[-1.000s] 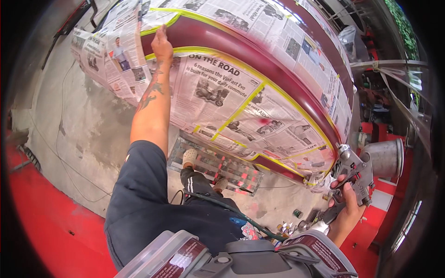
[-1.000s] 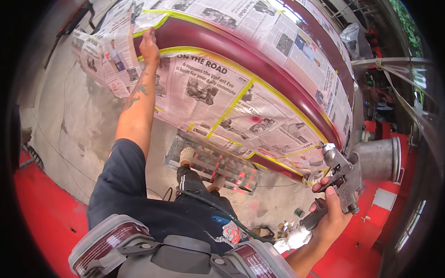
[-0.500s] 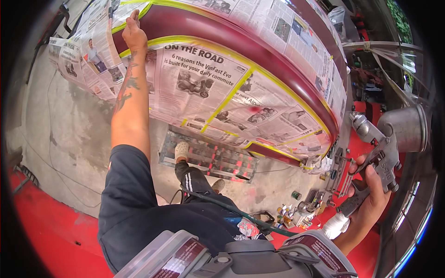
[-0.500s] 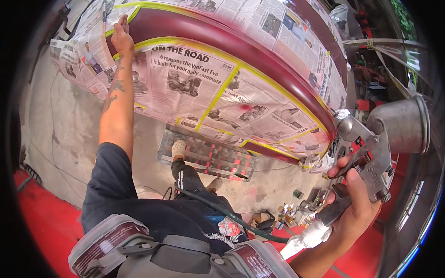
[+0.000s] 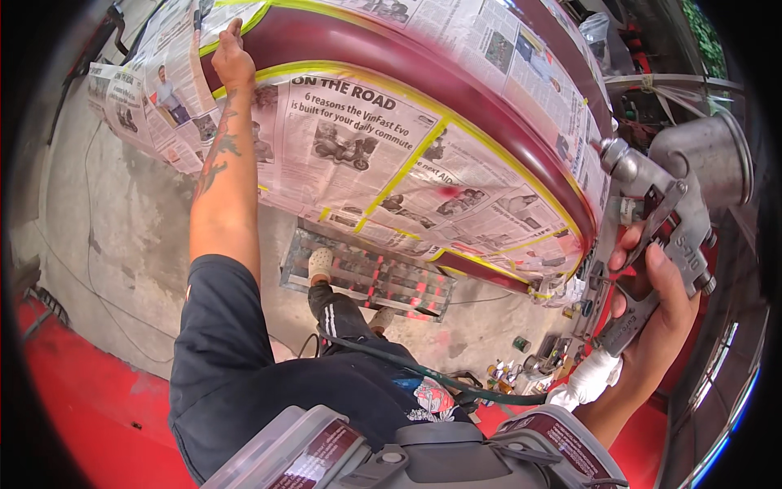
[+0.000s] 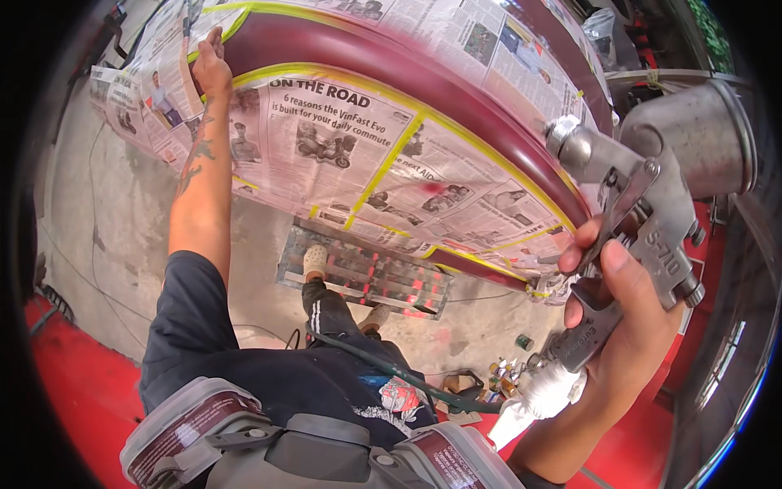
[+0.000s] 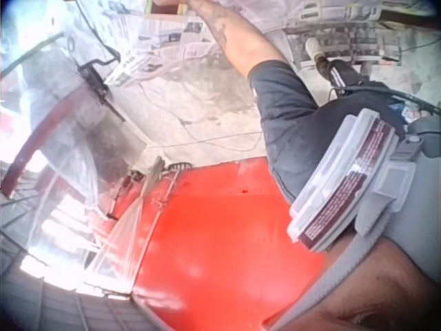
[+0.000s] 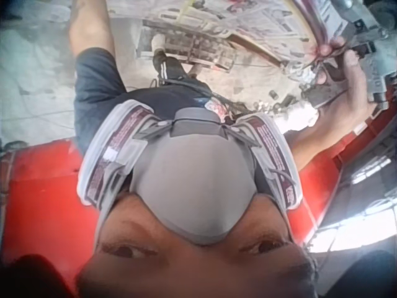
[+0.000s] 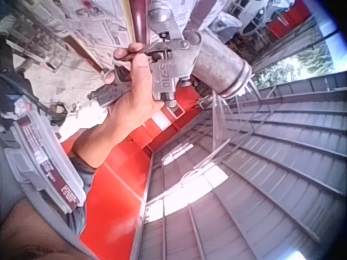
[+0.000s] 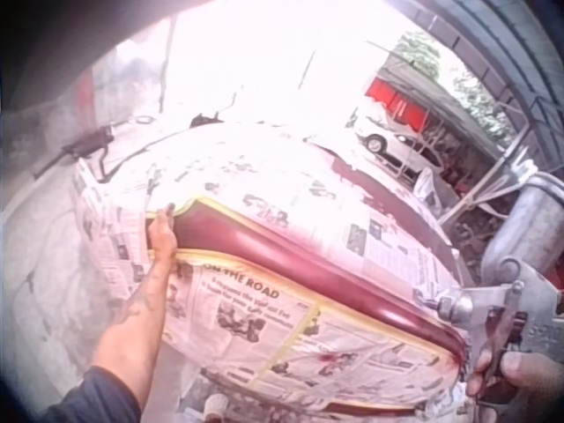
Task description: The person moves a metal bench, picks up a spray gun, and untangles its hose. They then climb onto the bench and apply paint to the roof of the masked car using the spray gun.
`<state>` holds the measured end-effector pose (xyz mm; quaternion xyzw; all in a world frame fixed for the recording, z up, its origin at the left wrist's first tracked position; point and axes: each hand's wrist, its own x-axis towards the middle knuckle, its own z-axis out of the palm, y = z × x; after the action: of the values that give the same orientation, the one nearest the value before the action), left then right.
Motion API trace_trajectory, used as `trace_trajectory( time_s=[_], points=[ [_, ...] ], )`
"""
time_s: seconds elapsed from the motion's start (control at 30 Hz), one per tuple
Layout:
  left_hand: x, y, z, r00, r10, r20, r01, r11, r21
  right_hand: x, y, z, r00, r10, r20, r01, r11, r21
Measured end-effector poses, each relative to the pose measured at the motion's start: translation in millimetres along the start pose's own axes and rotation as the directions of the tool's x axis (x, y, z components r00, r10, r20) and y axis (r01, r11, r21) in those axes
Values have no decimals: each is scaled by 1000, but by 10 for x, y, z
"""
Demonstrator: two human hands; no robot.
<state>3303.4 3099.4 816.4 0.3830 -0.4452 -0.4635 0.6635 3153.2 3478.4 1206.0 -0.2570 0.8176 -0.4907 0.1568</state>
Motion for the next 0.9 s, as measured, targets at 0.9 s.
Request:
trace_trajectory(
  time_s=[0.9],
  points=[
    [2,-107,156,997,-39,60,39,999,-4,-166,142,-899,985,129,-119,-134,991,-31]
  ],
)
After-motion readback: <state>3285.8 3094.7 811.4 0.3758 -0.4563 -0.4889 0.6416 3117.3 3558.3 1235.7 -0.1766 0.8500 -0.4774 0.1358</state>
